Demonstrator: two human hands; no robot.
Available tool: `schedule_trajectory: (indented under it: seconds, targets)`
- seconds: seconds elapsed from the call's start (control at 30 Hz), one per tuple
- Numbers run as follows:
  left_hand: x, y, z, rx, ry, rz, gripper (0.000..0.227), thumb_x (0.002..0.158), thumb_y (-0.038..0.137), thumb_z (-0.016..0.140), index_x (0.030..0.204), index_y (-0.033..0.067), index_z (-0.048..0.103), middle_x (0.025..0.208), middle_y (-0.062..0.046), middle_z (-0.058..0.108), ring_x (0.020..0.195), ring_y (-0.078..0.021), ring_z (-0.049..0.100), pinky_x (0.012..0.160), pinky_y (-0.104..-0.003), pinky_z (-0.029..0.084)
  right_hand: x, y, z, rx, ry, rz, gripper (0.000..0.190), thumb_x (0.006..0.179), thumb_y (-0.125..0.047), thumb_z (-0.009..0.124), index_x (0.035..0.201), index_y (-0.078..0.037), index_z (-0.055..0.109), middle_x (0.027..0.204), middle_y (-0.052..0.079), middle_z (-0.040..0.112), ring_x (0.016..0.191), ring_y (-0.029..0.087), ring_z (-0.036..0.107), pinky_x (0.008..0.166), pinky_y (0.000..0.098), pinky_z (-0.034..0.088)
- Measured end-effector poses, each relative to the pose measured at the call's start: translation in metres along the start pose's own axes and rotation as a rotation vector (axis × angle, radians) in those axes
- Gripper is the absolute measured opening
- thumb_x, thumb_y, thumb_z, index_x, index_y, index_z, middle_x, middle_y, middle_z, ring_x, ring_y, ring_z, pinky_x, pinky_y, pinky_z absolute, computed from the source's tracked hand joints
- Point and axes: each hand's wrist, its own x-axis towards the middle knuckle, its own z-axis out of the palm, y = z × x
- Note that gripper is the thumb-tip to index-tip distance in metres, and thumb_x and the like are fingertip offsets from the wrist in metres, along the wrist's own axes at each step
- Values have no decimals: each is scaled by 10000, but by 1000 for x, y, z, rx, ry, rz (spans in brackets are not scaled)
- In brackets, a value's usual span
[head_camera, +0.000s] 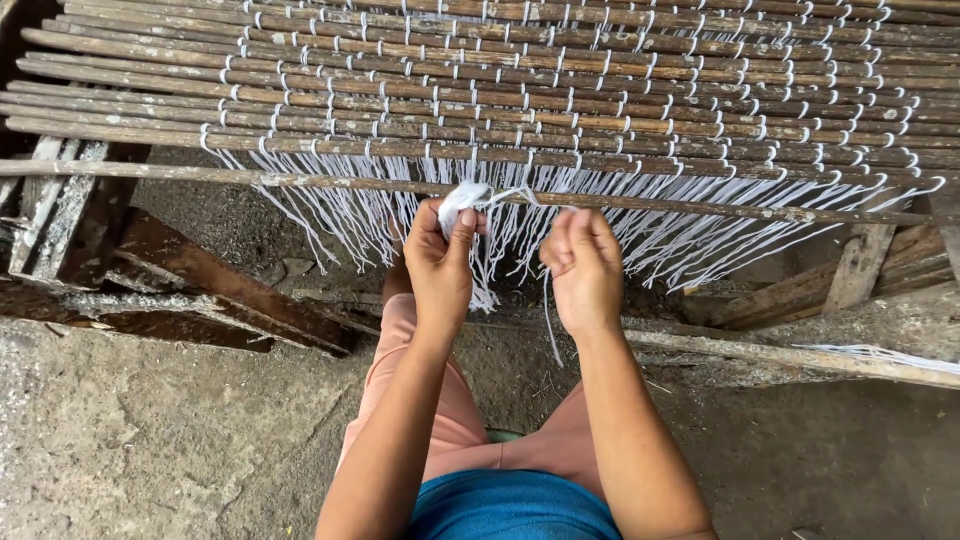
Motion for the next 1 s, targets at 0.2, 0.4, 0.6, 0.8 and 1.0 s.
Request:
schedule_trajectory:
  seconds: [0.2,0.4,0.6,0.8,1.0]
  targets:
    - [-13,-21,-7,118,-65,-19,90,1018,81,621,983,-2,626,785,-108,690,759,-135,601,780,-301,494,-15,10,6,-326,-135,39,216,1044,-191,595,1111,2,665,755,4,528,700,71,487,669,229,500]
    - [-9,-15,-7,79,-12,5,51,1024,80,615,999,37,602,805,-60,667,778,-106,590,758,-264,472,5,-1,20,-266,-72,27,320,1068,-206,550,1195,60,675,721,-42,377,680,18,356,584,149,384]
    - [-2,-3,4,147,-162,-102,228,868,130,826,815,57,617,628,-9,552,612,-76,439,581,-237,356,-5,-1,26,-210,-94,54,266,1081,-207,518,1132,25,637,776,-26,384,684,39,376,584,172,399]
    - [-1,-24,0,113,-64,-76,226,871,134,828,749,72,648,642,-4,525,604,-64,406,580,-250,314,-3,-2,11,-159,-44,-3,309,1120,-273,416,1090,-15,586,806,-7,377,674,34,358,576,155,363]
    - [1,-37,-12,189,-137,-91,171,857,170,857,830,52,735,647,-18,497,598,-68,401,581,-262,325,2,-4,10,-258,-91,78,212,1032,-115,596,1200,5,645,992,100,603,767,120,554,653,241,517]
